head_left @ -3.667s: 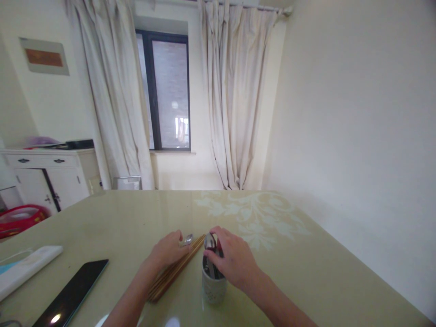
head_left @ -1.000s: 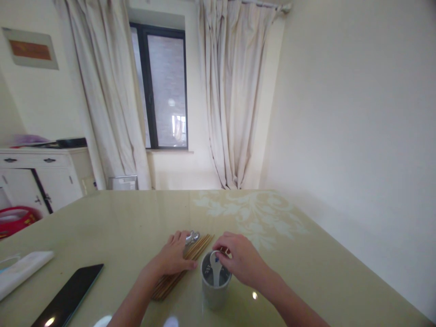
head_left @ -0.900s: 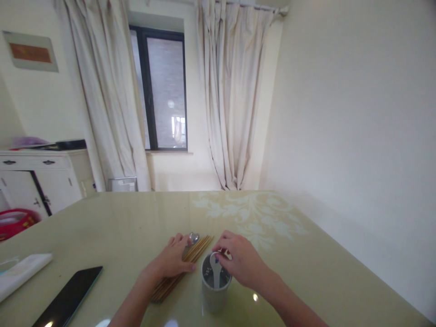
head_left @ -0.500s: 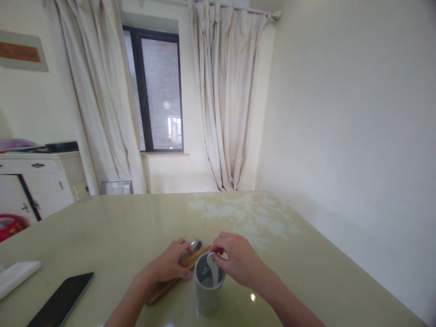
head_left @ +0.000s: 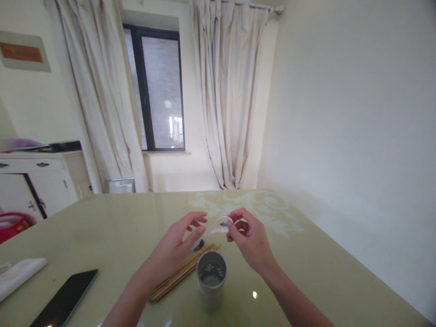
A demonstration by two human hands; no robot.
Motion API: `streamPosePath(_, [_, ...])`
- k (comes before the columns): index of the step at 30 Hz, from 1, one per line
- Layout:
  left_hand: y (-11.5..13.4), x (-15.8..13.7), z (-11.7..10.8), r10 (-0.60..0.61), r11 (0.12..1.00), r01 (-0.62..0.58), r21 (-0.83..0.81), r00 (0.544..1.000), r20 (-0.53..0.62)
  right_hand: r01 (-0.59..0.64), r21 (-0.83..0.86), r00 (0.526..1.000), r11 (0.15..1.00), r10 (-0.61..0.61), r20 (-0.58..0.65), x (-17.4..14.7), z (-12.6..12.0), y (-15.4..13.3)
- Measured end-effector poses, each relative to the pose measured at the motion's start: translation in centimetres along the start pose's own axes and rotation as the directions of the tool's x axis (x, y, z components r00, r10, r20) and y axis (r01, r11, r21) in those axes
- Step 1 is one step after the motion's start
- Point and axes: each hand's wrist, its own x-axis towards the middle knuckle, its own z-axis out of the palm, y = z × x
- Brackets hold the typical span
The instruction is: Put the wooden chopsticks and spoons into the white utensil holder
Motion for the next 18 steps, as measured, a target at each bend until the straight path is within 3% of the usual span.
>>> streamPosePath(2, [1.4, -0.1, 1.2, 0.036, 0.998, -0.039, 0.052, 0.998, 0.052, -0.058, 0.098, 0.998, 0.994, 0.055, 0.031, -0.3, 1.0, 0.5])
streamPosePath(5, [1.1, 0.1, 2.0, 0.09, 0.994, -0.094, 0.047, 0.992, 0.085, -0.11, 0.149, 0.993, 0.983, 0.1, 0.069, -0.7, 1.7, 1.0])
streamPosePath(7, [-0.6, 0.5, 1.4, 0.076, 0.996, -0.079, 0.031, 0.994, 0.08, -0.1, 0.069, 0.989, 0.993, 0.092, 0.114, -0.8, 1.5, 1.1])
streamPosePath(10, [-4.8, 0.7, 0.0, -0.077, 0.995, 0.077, 0.07, 0.997, 0.01, -0.026, -0.219, 0.963, 0.975, 0.083, 0.256, -1.0, 0.6, 0.7])
streamPosePath(14, [-10.6, 0.3, -0.3, -0.204, 0.959, 0.189, 0.211, 0.978, 0.051, 0.152, -0.427, 0.837, 0.892, 0.114, 0.535, -1.7, 0.0, 0.2])
streamPosePath(16, [-12.5, 0.1, 0.4, -0.249, 0.93, 0.23, 0.288, 0.968, 0.033, 0.193, -0.445, 0.772, 0.875, 0.144, 0.619, -2.0, 0.0, 0.2])
streamPosePath(18, [-13.6, -0.1, 1.1, -0.268, 0.91, 0.232, 0.345, 0.961, 0.062, 0.199, -0.463, 0.738, 0.864, 0.179, 0.65, -2.2, 0.2, 0.4])
